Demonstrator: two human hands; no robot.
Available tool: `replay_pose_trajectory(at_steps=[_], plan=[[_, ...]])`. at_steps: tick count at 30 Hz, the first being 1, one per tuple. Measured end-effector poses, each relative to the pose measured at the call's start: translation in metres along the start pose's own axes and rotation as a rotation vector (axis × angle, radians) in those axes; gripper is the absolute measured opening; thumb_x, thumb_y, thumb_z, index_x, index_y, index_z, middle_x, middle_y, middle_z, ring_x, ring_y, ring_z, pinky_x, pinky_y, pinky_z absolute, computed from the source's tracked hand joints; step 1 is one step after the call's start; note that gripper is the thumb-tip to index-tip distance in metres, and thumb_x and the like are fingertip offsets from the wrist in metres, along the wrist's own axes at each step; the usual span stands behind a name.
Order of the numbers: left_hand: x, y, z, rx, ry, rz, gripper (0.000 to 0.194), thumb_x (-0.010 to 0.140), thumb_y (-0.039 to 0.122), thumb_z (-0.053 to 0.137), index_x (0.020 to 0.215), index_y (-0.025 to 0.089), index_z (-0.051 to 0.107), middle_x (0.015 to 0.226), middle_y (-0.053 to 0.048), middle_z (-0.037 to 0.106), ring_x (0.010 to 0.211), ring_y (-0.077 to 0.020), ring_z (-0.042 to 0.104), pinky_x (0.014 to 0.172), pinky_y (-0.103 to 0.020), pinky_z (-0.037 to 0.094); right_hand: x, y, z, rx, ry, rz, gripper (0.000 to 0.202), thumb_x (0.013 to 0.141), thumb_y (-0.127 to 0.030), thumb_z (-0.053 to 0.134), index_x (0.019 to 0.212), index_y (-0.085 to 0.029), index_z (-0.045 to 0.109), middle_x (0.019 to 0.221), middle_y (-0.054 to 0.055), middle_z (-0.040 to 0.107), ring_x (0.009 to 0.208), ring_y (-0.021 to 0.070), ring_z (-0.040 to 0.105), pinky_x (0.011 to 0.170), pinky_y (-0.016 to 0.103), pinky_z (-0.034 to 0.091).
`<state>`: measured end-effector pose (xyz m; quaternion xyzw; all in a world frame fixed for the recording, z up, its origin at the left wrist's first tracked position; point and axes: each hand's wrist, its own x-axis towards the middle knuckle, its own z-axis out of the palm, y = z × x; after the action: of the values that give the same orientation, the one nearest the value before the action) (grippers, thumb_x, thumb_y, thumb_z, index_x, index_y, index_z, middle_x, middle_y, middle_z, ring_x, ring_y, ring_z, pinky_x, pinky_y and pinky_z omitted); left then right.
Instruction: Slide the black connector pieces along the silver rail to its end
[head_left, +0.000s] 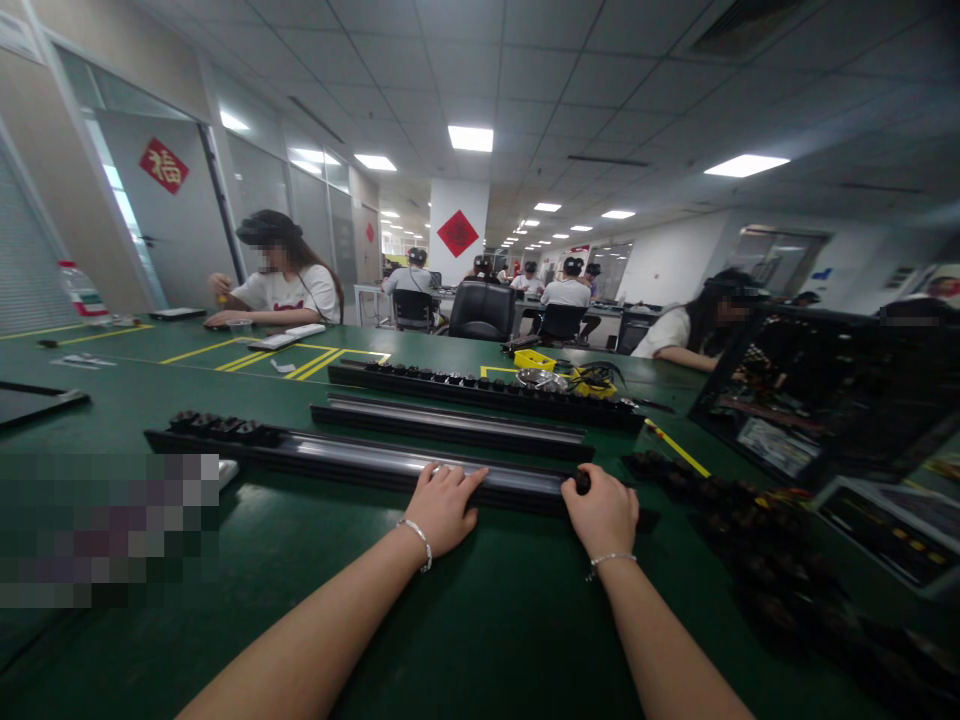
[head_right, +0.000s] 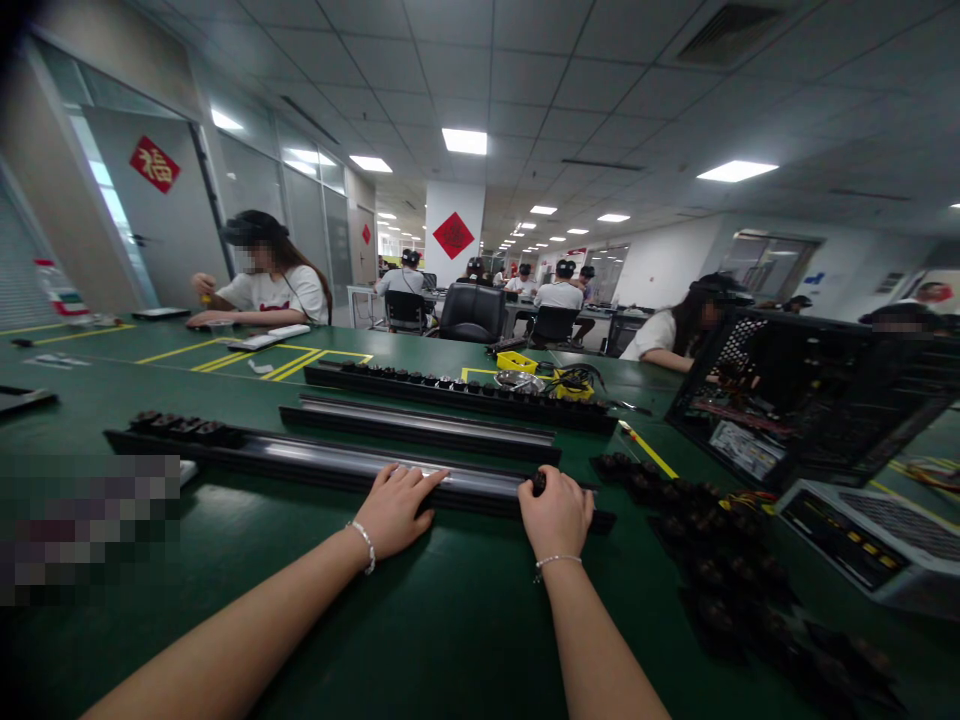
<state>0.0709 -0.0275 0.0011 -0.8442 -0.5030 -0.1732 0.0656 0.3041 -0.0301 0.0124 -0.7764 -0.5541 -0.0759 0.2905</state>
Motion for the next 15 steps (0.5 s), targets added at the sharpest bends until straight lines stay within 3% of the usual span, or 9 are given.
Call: replay_pose_trajectory(at_steps=[15], plan=[[-0.0001,0.0006,-0.0010,0.004,-0.014,-0.003,0.055,0.077,0.034,0.049,0.130,0.033,0.035,0.106,-0.003,0.055,0.102,-0.0208,0.047,0.101,-0.042,0.020,0.0034,0.0073,-0.0016,-0.051,0.004,0.081,0.037,0.074,-0.032,0.041,0.105,-0.019,0.057,0.102,0.008,0.061,0.103,0.0238,0.049,0.098,0.047,0.020]])
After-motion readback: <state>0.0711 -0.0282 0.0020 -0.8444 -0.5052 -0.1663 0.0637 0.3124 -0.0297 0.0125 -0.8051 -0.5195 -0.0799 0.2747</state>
